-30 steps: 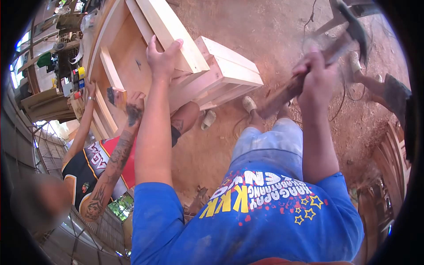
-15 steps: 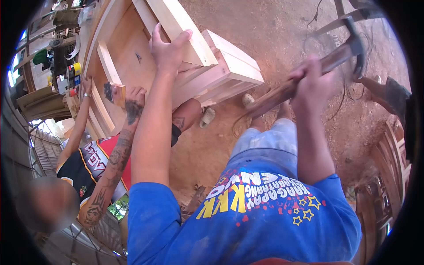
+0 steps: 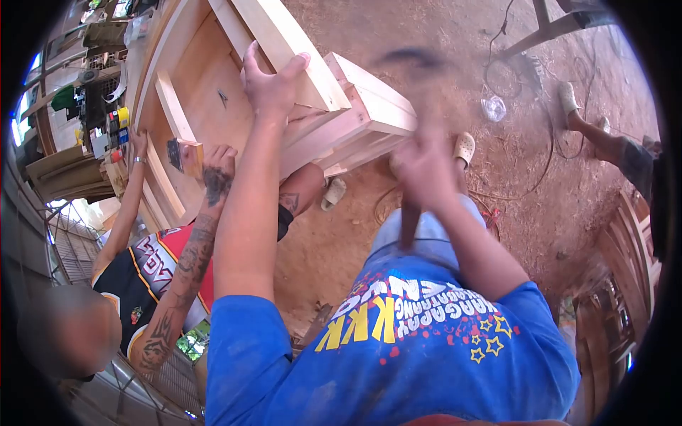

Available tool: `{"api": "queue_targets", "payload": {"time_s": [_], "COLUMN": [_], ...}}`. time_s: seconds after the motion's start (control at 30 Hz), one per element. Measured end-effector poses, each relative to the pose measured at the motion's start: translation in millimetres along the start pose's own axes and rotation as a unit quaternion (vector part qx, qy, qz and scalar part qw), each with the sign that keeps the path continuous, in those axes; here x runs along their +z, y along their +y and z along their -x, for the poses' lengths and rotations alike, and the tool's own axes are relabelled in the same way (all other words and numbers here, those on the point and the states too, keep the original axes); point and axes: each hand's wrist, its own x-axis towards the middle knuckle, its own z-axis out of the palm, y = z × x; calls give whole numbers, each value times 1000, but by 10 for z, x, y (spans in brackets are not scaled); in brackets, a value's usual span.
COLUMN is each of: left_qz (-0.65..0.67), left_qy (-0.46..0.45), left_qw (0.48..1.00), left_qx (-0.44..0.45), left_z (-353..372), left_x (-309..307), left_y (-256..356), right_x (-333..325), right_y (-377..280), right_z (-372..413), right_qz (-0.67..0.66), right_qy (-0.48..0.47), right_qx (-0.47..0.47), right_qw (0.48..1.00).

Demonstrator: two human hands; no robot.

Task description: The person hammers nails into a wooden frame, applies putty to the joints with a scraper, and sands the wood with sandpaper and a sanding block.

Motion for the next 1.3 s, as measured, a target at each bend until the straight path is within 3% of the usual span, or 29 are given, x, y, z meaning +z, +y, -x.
{"api": "queue_targets", "payload": {"time_s": [0.03, 0.27, 0.37, 0.43, 0.57, 0.6, 0.67, 0.7, 0.77, 0.83, 0.93, 1.03, 1.1, 1.17, 1.3], "left_qz": [-1, 4, -27, -69, -24, -27, -34, -76, -69, -199, -336, -325, -324, -314, -332], "left_qy": [-2, 0, 10, 25, 67, 82, 114, 132, 96, 48, 17, 8, 16, 27, 32], "left_qw": [1000, 1000, 999, 997, 997, 996, 990, 976, 975, 961, 927, 937, 939, 942, 934], "left_qx": [-1, 17, 20, 16, -22, 11, 71, 153, 190, 188, 165, 130, 118, 120, 131], "left_z": [15, -24, 0, 50, 75, 58, 71, 238, 688, 1132, 1497, 1503, 1517, 1546, 1588], "left_x": [0, 19, -8, -26, -90, -114, -137, -202, -354, -406, -264, -145, -94, -43, -9], "left_y": [-7, -11, 6, 73, 144, 54, -61, -34, 60, 3, -52, 18, 73, 49, 84], "right_x": [140, 4, -54, -107, -585, -721, -1099, -1313, -1698, -2133, -2524, -2902, -3312, -3193, -3501], "right_y": [234, 31, 67, 124, 310, 189, 408, 538, 793, 1285, 1685, 2284, 3017, 2642, 2972], "right_z": [61, 8, -16, -46, -101, 15, 93, 122, 260, 331, 488, 568, 629, 912, 1086], "right_qz": [143, 105, 122, 105, 144, 105, 168, 209, 286, 335, 366, 357, 447, 385, 503], "right_qy": [-109, -157, -142, -79, -12, -12, 24, 44, 85, 107, 118, 106, 99, 65, 31], "right_qx": [-79, -39, -53, -67, -57, -3, 19, 48, 90, 57, 106, 234, 257, 374, 323], "right_qw": [980, 981, 981, 989, 988, 994, 985, 976, 950, 934, 917, 898, 851, 841, 801]}}
